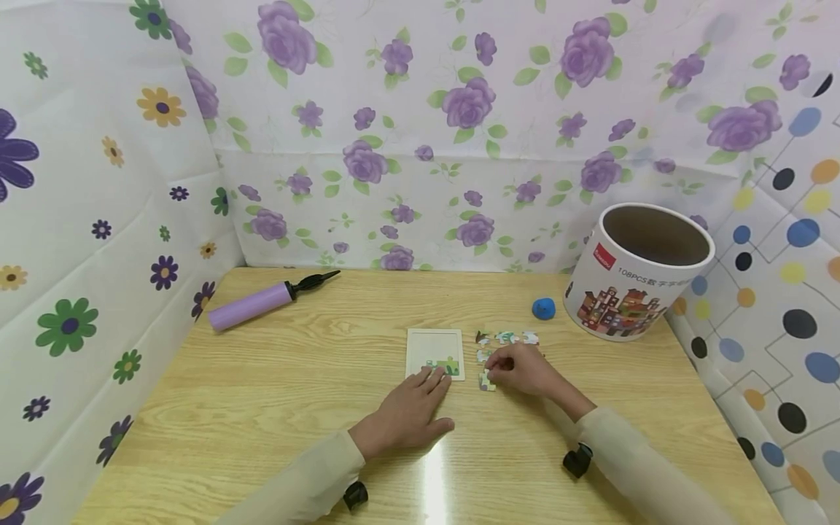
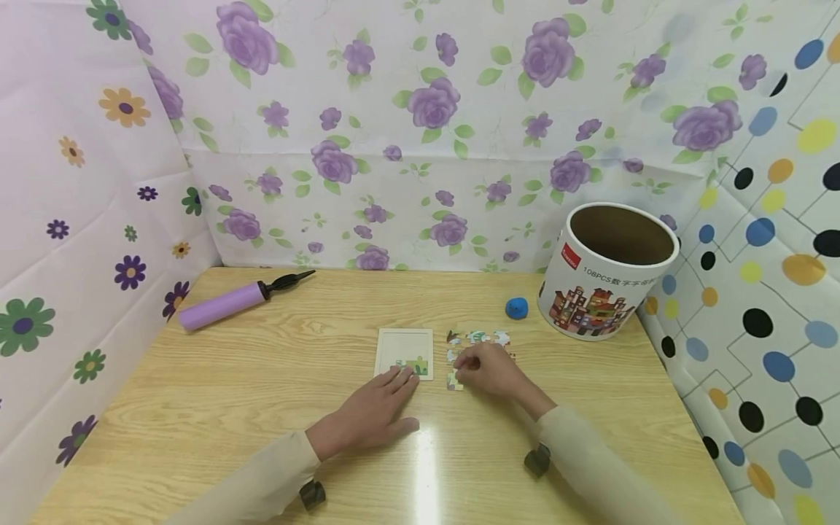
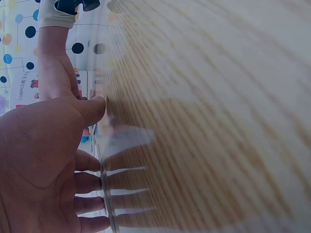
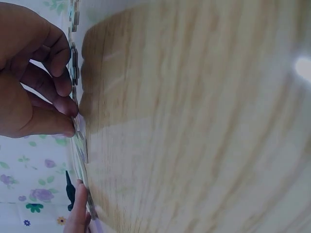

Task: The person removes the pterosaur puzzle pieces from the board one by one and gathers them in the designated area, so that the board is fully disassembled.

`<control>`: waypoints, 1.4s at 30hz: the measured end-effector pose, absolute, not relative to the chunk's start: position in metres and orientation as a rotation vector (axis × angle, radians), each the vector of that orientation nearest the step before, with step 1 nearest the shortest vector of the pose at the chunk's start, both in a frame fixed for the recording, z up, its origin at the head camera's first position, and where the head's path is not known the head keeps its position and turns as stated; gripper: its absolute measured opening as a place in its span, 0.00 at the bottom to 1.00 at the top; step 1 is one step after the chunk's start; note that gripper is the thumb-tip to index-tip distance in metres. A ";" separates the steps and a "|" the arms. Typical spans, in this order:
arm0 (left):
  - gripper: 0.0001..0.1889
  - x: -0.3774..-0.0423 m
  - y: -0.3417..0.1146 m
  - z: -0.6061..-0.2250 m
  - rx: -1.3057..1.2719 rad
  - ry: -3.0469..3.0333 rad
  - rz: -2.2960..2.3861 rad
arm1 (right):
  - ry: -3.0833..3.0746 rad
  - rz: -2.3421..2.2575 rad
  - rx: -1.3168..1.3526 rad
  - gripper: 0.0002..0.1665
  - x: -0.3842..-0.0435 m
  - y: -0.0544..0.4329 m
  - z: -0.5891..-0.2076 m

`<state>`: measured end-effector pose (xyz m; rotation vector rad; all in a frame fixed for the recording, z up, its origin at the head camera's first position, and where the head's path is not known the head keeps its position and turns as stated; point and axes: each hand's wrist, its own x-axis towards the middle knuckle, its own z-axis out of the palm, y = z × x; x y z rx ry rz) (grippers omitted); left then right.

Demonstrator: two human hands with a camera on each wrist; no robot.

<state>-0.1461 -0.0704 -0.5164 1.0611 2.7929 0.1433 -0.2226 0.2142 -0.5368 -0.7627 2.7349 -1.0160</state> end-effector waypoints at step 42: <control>0.41 -0.138 -0.061 -0.513 1.188 2.847 -0.145 | 2.679 -0.982 -0.855 0.06 -0.249 0.149 -0.516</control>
